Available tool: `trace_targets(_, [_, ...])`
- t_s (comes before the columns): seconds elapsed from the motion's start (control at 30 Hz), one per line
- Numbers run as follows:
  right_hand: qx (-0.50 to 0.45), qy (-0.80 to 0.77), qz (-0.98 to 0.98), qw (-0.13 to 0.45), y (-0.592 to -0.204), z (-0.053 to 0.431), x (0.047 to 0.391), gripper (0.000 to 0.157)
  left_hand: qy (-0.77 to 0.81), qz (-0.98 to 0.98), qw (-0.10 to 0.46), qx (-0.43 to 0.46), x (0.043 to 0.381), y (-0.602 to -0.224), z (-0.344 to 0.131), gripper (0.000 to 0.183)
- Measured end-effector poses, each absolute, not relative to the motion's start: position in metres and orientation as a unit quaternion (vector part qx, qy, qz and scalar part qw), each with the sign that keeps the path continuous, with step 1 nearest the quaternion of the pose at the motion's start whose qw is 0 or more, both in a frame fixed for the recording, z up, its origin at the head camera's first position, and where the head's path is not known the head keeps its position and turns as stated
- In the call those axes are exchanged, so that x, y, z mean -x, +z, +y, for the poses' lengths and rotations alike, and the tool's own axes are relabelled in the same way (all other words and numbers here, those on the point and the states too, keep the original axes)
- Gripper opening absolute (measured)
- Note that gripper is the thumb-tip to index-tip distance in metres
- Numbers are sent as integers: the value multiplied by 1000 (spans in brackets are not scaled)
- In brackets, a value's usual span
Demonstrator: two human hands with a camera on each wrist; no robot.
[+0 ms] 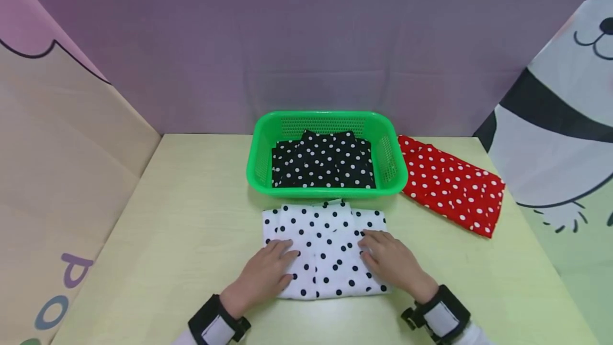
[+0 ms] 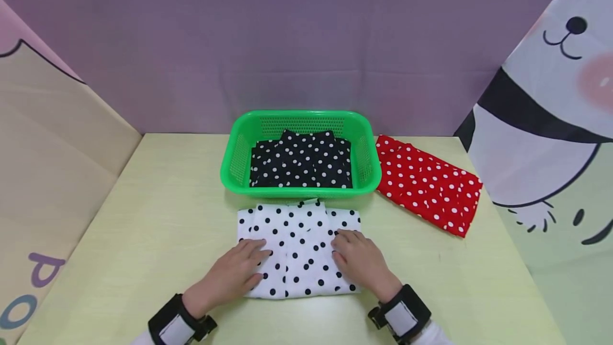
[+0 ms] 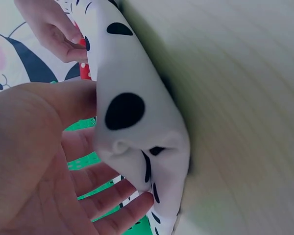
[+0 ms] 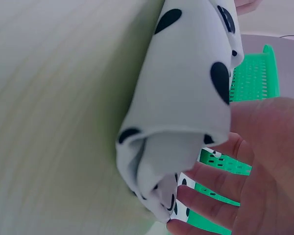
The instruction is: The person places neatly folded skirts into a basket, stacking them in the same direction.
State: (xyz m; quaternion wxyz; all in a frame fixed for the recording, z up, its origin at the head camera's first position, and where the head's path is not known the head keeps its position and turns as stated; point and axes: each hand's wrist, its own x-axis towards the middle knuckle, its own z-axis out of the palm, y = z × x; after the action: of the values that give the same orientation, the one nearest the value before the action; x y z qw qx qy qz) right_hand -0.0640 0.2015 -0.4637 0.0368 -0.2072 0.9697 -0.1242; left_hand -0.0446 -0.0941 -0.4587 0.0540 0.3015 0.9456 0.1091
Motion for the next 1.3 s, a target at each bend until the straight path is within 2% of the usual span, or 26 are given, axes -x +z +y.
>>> trace_targets(0.4, [196,-122,973,26,-466,206,63,24,117,948,65,-289,45,-457,-87,44])
trace_targets(0.53, [181,-127,975,21,-465,205,62,28,143,951,50,-271,48,-454,-86,41])
trace_targets(0.73, [127,-134,983,7,-461,203,61,34,166,961,15,-223,54,-452,-85,40])
trace_targets(0.93, [82,-132,988,-6,-458,201,63,42,169,974,8,-152,61,-452,-84,42])
trace_targets(1.13, [18,-124,992,19,-457,200,64,56,165,983,27,-71,65,-452,-83,49])
trace_targets(1.3, [-5,-112,993,40,-456,201,64,61,176,981,71,-27,67,-451,-84,52])
